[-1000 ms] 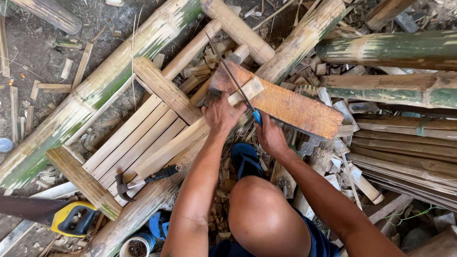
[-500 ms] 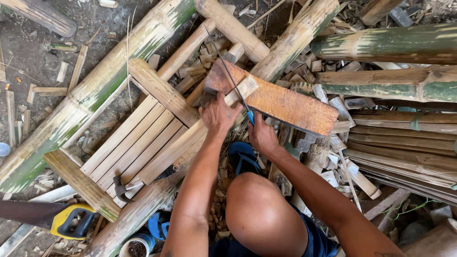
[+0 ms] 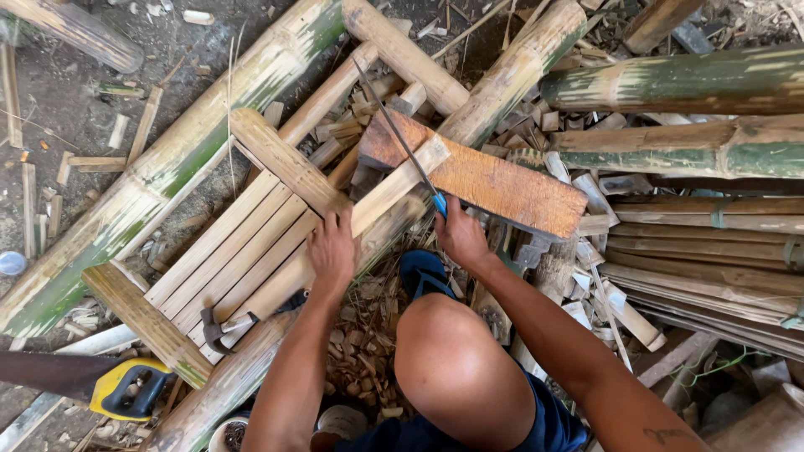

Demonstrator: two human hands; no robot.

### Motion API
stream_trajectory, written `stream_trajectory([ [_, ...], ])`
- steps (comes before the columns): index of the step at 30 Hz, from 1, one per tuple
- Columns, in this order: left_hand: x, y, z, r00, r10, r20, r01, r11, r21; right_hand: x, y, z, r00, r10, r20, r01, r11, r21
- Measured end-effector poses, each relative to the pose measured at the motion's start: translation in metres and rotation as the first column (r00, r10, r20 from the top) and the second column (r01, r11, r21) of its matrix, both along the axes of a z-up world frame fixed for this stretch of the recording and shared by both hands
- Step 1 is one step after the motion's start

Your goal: The person assembles a bamboo frame by placing thin bamboo slats into a larger frame and securing them with nails using a hammer. The person also uses a saw to trim excess bamboo pieces.

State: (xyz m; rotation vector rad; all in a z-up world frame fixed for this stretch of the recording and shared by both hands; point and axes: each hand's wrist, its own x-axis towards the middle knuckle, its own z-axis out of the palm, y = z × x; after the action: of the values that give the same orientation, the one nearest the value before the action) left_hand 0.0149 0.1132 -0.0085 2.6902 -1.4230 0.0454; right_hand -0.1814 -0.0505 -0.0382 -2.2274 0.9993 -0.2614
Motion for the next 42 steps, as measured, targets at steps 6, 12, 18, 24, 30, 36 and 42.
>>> stream_trajectory([
  [6, -0.049, -0.026, 0.000, 0.339, 0.105, -0.935, -0.116, 0.991, 0.069, 0.002, -0.029, 0.024, 0.979, -0.149, 0.136, 0.145, 0.989, 0.038],
  [12, -0.067, -0.065, -0.005, 0.516, -0.017, -0.856, -0.004, 1.000, -0.022, 0.001, -0.060, 0.027, 0.994, -0.108, 0.024, 0.111, 0.972, -0.205],
  [18, -0.071, -0.070, 0.018, 0.315, 0.091, -0.945, -0.091, 0.994, 0.065, 0.001, -0.065, 0.031, 0.996, -0.088, -0.022, 0.086, 0.991, -0.099],
  [24, -0.066, -0.068, 0.033, 0.541, -0.244, -0.804, -0.114, 0.927, -0.358, -0.006, -0.075, 0.046, 0.979, -0.167, 0.113, 0.179, 0.979, -0.099],
  [30, -0.063, -0.068, 0.020, 0.119, 0.157, -0.981, -0.148, 0.979, 0.139, 0.008, -0.077, 0.047, 0.992, -0.091, -0.081, 0.078, 0.984, -0.158],
  [36, -0.063, -0.054, -0.021, 0.426, -0.352, -0.833, -0.140, 0.885, -0.445, -0.018, -0.059, 0.023, 0.986, -0.131, 0.106, 0.144, 0.981, -0.127],
  [42, -0.058, -0.048, -0.018, 0.320, -0.380, -0.868, -0.093, 0.899, -0.428, -0.016, -0.055, 0.031, 0.996, -0.066, 0.053, 0.074, 0.984, -0.161],
])
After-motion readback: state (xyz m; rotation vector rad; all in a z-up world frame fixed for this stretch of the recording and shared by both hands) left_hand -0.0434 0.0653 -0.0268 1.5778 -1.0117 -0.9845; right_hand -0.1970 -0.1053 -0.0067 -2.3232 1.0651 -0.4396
